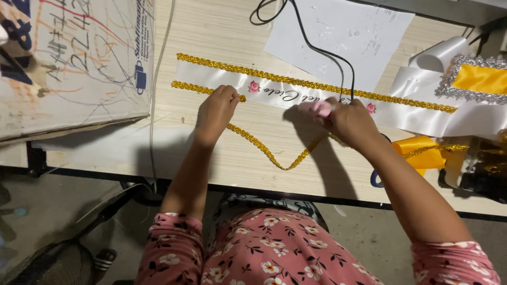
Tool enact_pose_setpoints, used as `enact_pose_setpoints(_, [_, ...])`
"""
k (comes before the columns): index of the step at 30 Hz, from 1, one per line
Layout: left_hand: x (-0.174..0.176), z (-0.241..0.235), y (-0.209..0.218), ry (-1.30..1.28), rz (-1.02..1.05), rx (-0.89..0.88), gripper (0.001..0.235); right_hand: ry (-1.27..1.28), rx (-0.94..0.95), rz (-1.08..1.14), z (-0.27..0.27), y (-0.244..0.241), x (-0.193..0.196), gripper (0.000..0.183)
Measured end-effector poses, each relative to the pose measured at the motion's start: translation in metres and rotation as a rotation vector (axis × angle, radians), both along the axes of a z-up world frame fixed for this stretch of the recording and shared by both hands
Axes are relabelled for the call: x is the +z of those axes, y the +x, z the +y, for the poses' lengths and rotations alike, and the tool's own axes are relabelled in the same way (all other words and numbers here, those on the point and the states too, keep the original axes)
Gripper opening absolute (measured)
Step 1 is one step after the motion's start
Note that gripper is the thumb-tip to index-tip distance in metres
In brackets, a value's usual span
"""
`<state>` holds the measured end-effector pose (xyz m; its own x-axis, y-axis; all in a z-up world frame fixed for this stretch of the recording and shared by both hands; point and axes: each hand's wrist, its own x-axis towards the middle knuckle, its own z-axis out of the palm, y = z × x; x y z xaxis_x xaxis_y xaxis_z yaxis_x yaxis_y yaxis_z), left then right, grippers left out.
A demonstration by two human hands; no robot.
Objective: The person uses a hot glue gun to attach a gold glitter trim to the edges of a white satin sash. They apply glue in sections, press the trim into place, and use scissors to cut the trim to the correct length.
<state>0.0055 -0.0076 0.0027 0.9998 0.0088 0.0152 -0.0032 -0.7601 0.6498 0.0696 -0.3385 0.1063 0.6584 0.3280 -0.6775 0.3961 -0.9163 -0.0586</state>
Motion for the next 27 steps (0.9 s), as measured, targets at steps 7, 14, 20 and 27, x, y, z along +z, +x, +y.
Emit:
enact_pose_setpoints(7, [0.001,0.001,-0.003,0.030,-0.020,0.021,0.014,0.892,-0.556,-0.119,-0.124,0.037,-0.046,0.018])
enact_pose_setpoints(14, [-0.001,0.000,-0.008,-0.038,-0.043,0.057,0.018,1.460,-1.028,-0.323,-0.168,0.116,-0.124,0.018])
enact_pose_setpoints(20, [0.005,0.003,-0.014,-0.143,0.030,0.163,0.025,1.177,-0.861,-0.477,-0.183,0.106,-0.168,0.020])
enact_pose_setpoints(27, [-0.039,-0.006,-0.018,-0.636,0.382,0.301,0.027,1.109,-0.764,-0.374,-0.058,-0.043,-0.196,0.039])
